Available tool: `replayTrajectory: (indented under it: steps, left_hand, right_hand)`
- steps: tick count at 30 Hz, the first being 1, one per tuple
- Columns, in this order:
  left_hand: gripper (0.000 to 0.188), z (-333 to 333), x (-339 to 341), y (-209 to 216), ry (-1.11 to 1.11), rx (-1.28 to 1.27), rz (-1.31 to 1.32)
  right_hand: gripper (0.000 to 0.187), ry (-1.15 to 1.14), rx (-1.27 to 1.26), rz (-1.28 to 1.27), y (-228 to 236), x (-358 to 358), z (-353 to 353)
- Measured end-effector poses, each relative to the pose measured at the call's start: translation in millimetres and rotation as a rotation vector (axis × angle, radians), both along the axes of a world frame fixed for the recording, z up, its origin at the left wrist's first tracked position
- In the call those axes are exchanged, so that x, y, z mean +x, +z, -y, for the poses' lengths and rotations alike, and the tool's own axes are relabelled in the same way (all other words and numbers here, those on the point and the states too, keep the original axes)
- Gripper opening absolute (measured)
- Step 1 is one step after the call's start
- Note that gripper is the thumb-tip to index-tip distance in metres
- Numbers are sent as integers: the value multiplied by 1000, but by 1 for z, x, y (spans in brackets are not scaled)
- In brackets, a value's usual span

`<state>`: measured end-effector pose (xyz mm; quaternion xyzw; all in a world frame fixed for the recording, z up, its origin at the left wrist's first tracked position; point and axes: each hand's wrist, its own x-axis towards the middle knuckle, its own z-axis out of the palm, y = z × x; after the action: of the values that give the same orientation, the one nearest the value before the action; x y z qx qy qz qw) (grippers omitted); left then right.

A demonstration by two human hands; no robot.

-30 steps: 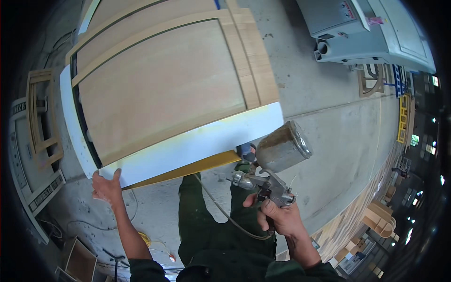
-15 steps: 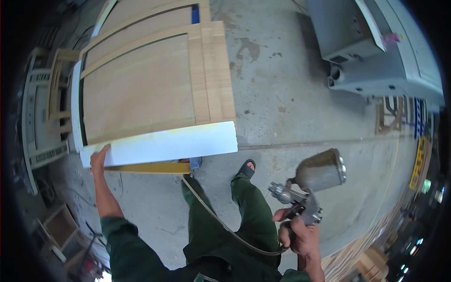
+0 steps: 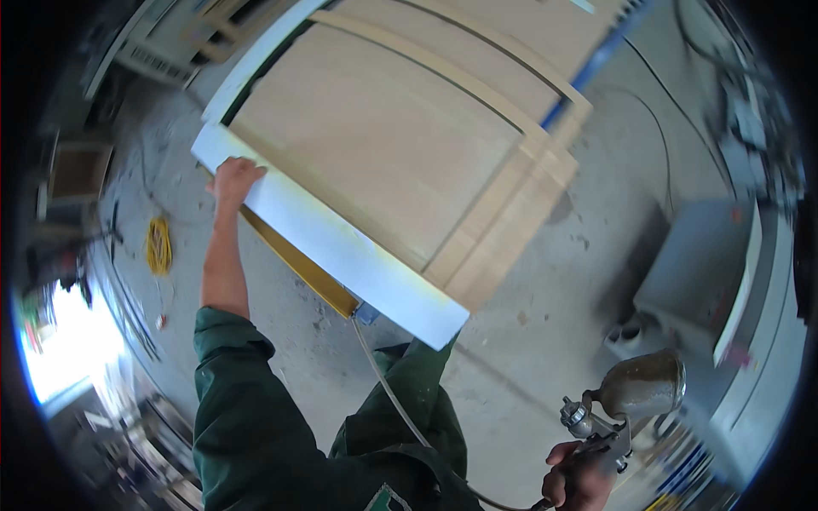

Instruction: Spraying adhesive onto wooden panels using a spray gun and then applying protective or decorative strips.

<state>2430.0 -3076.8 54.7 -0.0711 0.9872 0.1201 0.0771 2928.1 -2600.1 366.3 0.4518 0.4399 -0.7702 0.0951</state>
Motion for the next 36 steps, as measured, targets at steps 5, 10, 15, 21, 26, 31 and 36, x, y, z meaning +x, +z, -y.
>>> replayTrajectory:
  steps: [5, 10, 15, 21, 26, 31, 36]
  left_hand:
    - [34, -12, 14, 19, 124, -62, -123]
    - [43, -32, 27, 9, 351, -60, -22]
    - [67, -66, 43, 28, 349, -112, -10]
    - [74, -92, 43, 24, 564, -119, -30]
    - [56, -99, 47, 17, 541, -133, -209]
    - [37, -92, 50, 20, 521, -103, -231]
    - [38, -84, 31, 47, 507, 13, 78]
  right_hand:
    - [75, 265, 28, 144, -3, -137, -38]
    - [51, 584, 73, 3, -35, -241, -43]
    - [46, 727, -103, -132, -42, -322, -44]
    - [60, 897, -236, -273, -72, -417, -38]
    - [48, 954, -302, -275, -97, -500, -33]
    - [37, 1103, -350, -286, -121, -559, -30]
    - [37, 1090, -347, -247, -137, -593, -19]
